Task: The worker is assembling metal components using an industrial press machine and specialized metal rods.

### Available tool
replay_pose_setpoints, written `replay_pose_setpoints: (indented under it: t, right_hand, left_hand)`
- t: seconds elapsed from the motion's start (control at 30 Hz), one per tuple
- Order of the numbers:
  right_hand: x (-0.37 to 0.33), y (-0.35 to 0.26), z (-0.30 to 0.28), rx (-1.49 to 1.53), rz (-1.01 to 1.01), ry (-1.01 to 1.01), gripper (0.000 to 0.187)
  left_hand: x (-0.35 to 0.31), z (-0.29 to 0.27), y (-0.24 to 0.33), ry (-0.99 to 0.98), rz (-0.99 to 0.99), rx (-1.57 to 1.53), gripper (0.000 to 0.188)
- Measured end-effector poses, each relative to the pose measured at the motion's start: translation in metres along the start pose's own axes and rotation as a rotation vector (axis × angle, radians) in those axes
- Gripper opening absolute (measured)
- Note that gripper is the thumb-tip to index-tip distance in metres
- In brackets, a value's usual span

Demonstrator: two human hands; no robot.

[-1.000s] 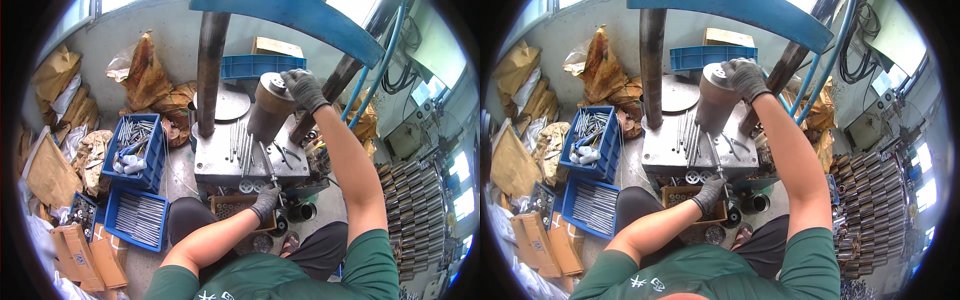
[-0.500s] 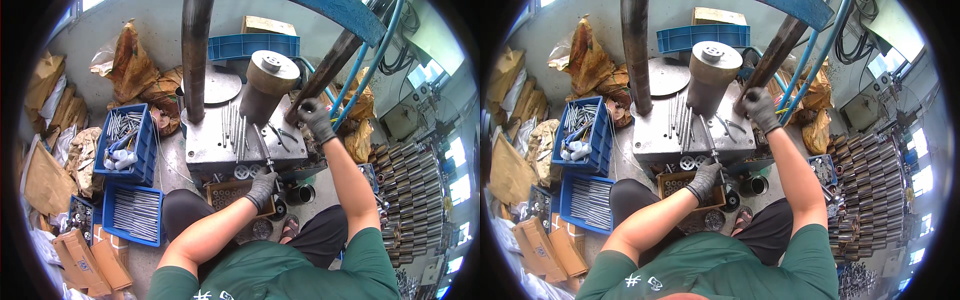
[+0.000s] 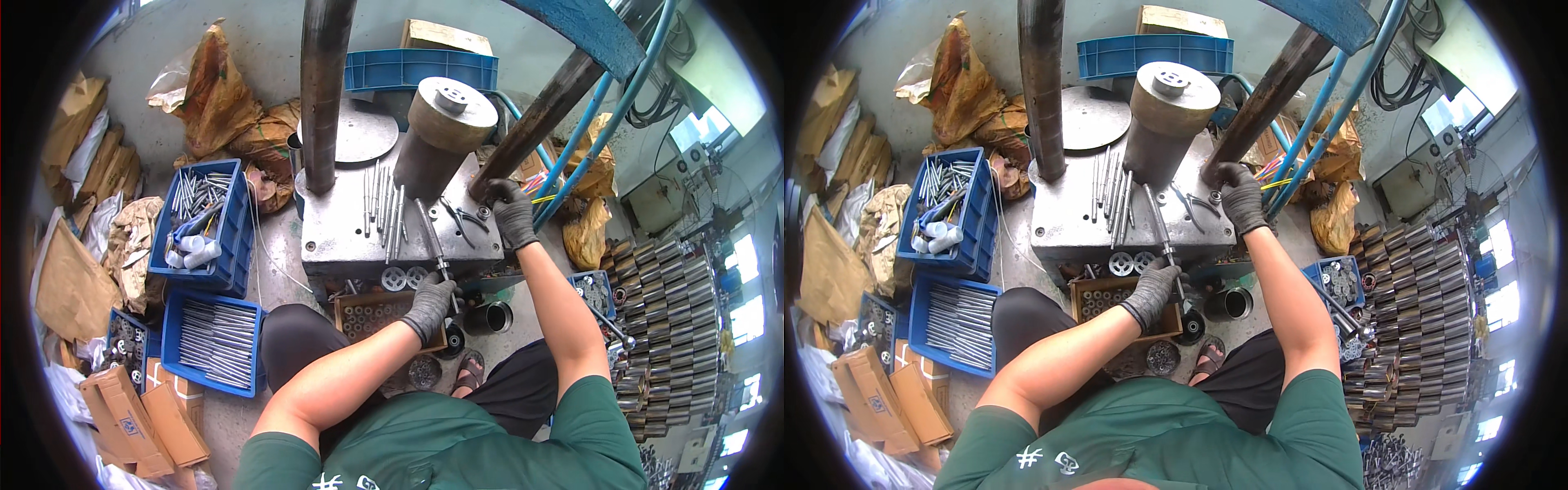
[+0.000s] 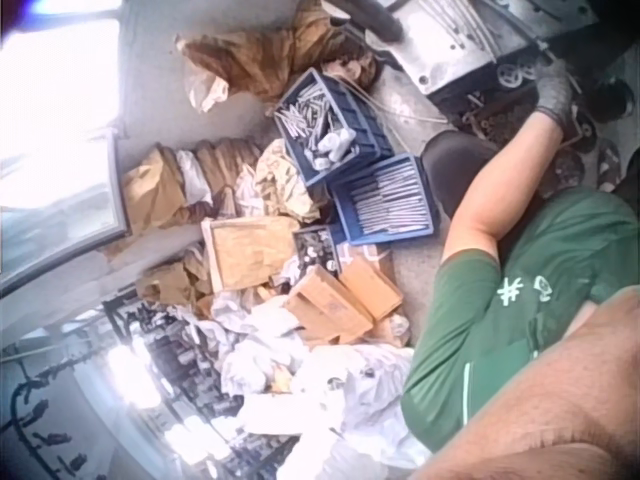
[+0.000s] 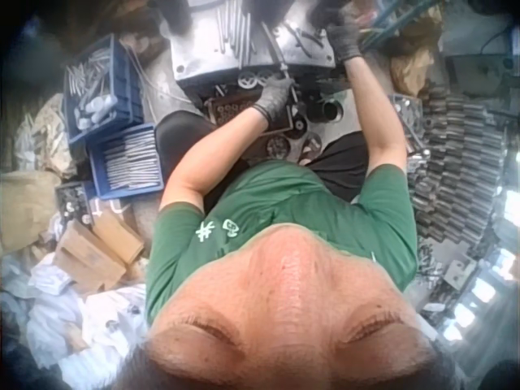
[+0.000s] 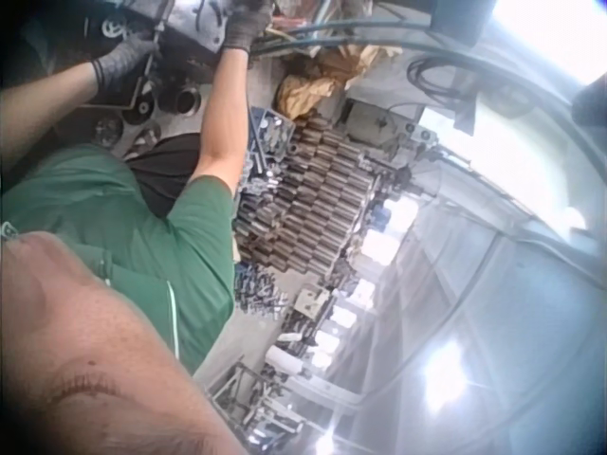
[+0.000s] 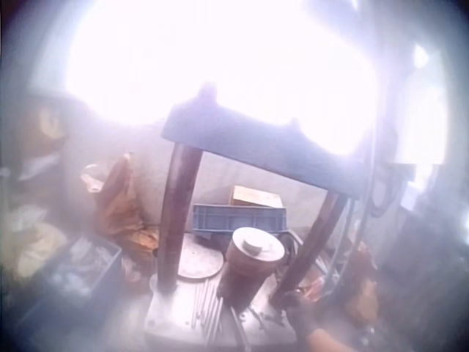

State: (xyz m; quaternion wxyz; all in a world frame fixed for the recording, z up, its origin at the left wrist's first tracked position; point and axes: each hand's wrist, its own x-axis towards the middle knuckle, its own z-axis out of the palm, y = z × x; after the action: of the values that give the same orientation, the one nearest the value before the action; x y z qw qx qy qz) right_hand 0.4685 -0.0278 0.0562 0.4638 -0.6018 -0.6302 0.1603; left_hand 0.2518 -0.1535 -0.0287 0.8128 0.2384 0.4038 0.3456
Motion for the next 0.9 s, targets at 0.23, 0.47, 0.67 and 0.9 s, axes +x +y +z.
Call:
replay_pose_setpoints:
  t: [0.23, 0.47, 0.67, 0.9]
  right_hand:
    - [0.054, -0.139, -0.002, 0.096, -0.332, 0.103, 0.027]
    - [0.098, -0.203, 0.009, -0.463, -0.386, 0.031, 0.054]
    - [0.125, -0.208, 0.014, -0.550, -0.259, -0.149, 0.056]
    - [0.136, -0.193, 0.001, -0.280, -0.067, -0.061, 0.053]
  left_hand:
    - [0.001, 0.000, 0.003, 0.006, -0.037, -0.001, 0.024]
    - [-0.001, 0.007, 0.001, 0.000, -0.032, 0.001, 0.024]
    - [-0.001, 0.000, 0.005, 0.000, -0.022, 0.026, 0.024]
    - [-0.004, -0.001, 0.009, -0.014, 0.003, 0.102, 0.026]
